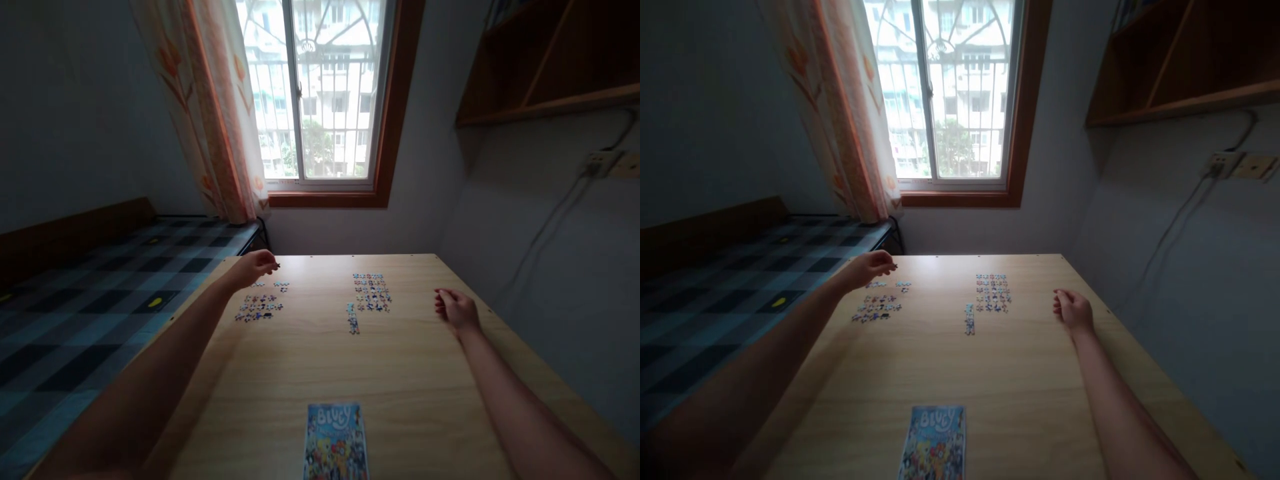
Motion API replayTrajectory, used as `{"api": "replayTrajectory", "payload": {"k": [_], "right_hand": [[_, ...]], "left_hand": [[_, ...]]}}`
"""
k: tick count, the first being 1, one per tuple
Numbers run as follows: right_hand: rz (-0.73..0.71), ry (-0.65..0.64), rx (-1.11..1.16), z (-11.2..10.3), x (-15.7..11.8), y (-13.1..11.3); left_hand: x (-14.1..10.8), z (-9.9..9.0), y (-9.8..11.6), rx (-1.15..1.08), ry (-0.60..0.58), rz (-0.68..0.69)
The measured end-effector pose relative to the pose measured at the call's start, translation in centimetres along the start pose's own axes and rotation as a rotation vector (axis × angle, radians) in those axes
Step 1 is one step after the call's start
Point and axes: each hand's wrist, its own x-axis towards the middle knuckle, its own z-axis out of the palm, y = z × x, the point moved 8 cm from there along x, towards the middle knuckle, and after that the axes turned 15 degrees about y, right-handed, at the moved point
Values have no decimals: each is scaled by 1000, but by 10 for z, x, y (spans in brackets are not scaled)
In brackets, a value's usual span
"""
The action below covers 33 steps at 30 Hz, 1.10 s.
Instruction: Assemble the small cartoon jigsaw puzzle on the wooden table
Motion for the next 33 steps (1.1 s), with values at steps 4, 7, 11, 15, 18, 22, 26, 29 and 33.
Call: {"api": "replayTrajectory", "payload": {"k": [4,7,11,15,18,22,26,29,33], "right_hand": [[-26,-6,-105,3,2,1],[-75,-4,-206,3,2,-1],[-202,-16,-381,5,-3,-13],[-388,-66,-603,18,-18,-28],[-482,-98,-748,28,-28,-32],[-516,-116,-886,29,-32,-33],[-637,-124,-861,27,-39,-48],[-836,-192,-702,37,-65,-73],[-1111,-425,-443,61,-133,-105]], "left_hand": [[-40,45,58,-99,-55,88],[-76,83,93,-94,-116,188],[-112,124,108,-150,-219,167],[-128,158,103,-120,-336,117],[-131,168,98,-109,-327,118],[-132,167,97,-164,-273,142],[-132,164,98,-149,-236,149],[-134,165,102,-129,-246,172],[-136,163,103,-131,-239,168]]}}
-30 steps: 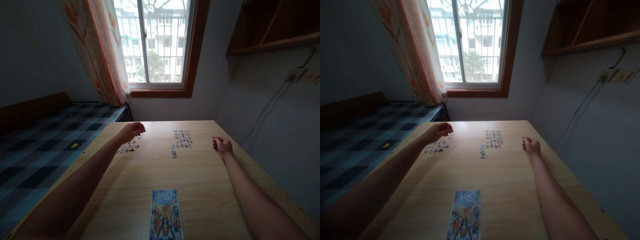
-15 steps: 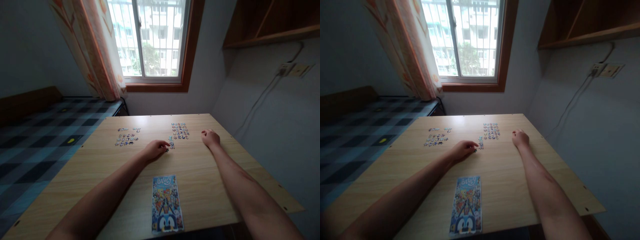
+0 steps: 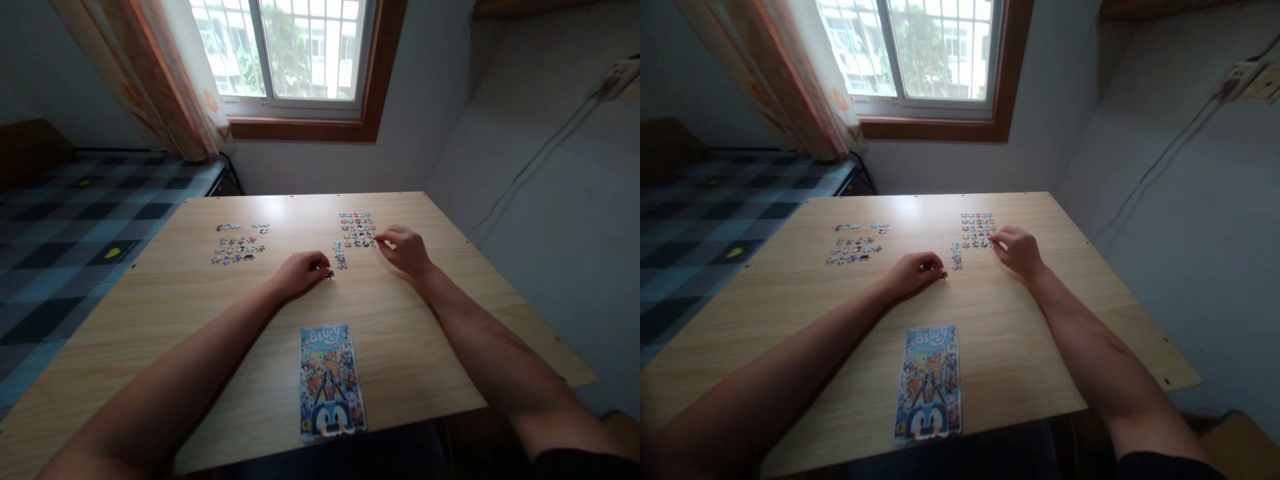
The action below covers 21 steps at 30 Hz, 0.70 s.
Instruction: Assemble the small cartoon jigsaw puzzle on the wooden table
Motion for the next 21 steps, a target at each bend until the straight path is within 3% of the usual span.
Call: {"api": "replayTrajectory", "payload": {"k": [2,4,7,21], "right_hand": [[-143,-16,152,6,-2,-41],[-269,-116,288,15,-10,-77],[-341,-151,385,20,-17,-105],[-397,-141,365,22,-22,-118]], "left_hand": [[-1,0,1,-12,-13,8],[-1,0,2,-32,-25,21],[-1,1,1,-69,-20,24],[2,8,6,-344,-88,-48]]}}
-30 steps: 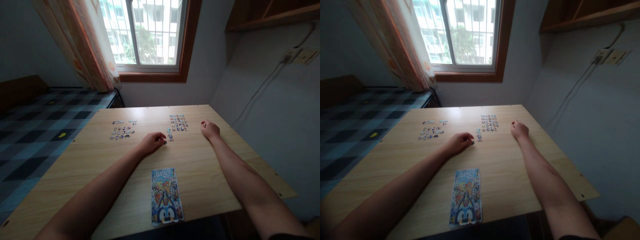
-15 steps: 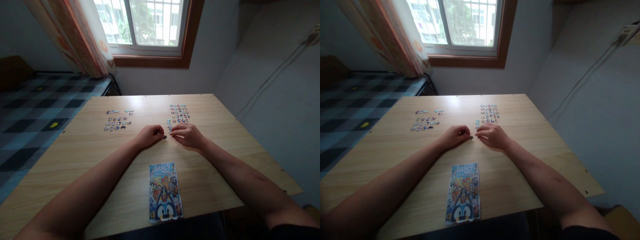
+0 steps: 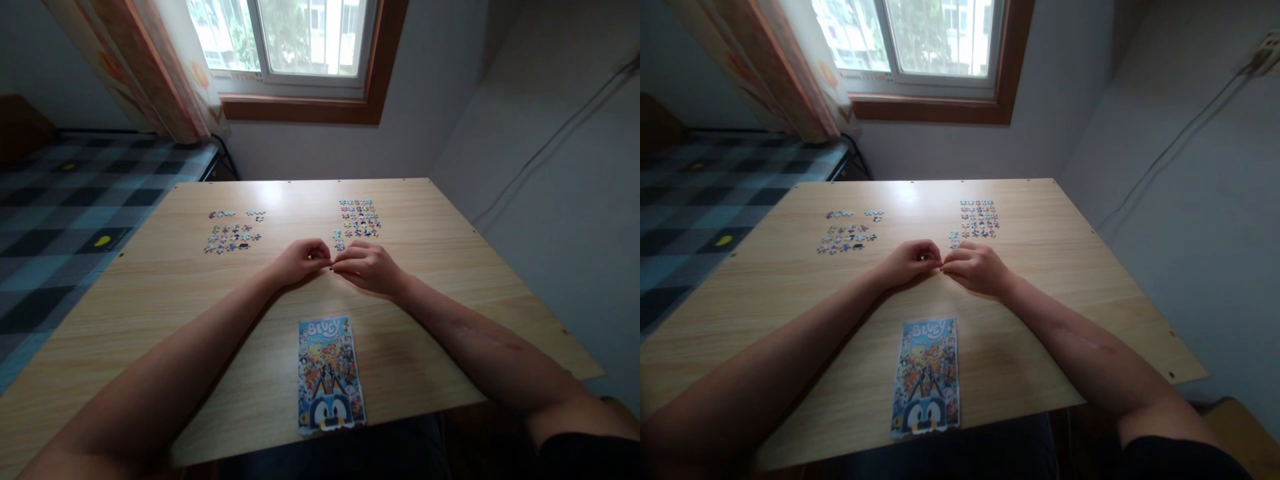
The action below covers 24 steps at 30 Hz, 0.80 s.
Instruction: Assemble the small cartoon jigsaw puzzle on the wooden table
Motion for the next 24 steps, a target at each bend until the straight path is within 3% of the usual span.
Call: {"api": "replayTrajectory", "payload": {"k": [8,17,24], "right_hand": [[4,75,50,-9,3,2],[0,76,66,-9,1,3],[43,37,118,-6,1,3]], "left_hand": [[-1,2,-3,-51,1,-47],[-1,3,-10,-108,5,-105],[-6,4,-2,40,23,-25]]}}
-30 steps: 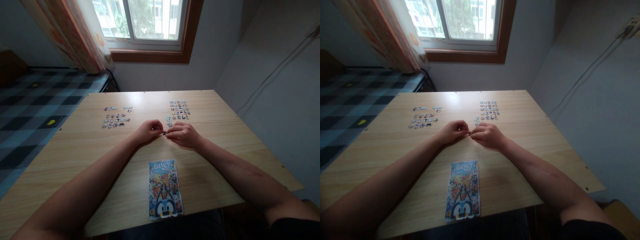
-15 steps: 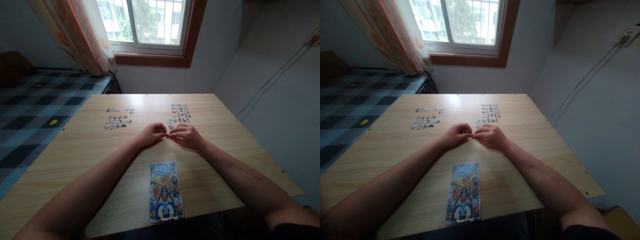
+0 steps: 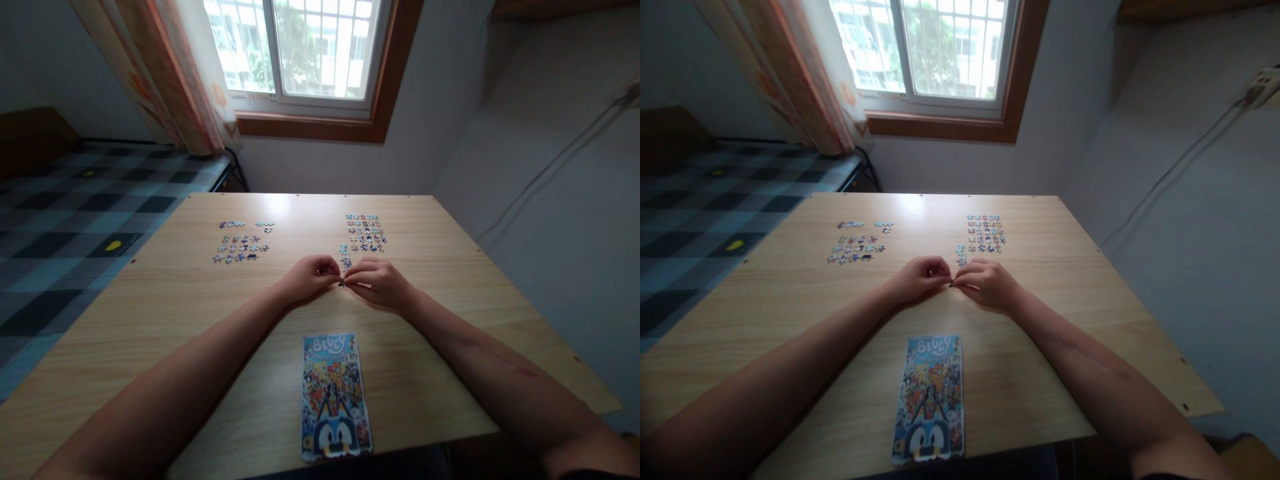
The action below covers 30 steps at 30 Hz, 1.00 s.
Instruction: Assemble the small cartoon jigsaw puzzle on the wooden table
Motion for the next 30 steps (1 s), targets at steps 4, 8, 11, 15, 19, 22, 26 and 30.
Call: {"api": "replayTrajectory", "payload": {"k": [4,8,11,15,19,22,26,30], "right_hand": [[42,-14,-16,-9,-2,12],[117,-15,-60,-19,-7,28],[163,-17,-61,-18,-9,33],[141,-40,-65,-9,-10,29],[136,-69,-80,-2,-11,30],[127,-87,-82,1,-11,32],[114,-83,-95,1,-10,33],[120,-74,-89,1,-10,33]], "left_hand": [[-6,-6,13,285,132,190],[-14,4,23,549,130,428],[-15,10,20,662,105,452],[-15,12,15,725,68,431],[-15,13,15,741,54,440],[-14,13,15,746,57,440],[-14,13,16,735,65,440],[-14,13,15,737,56,441]]}}
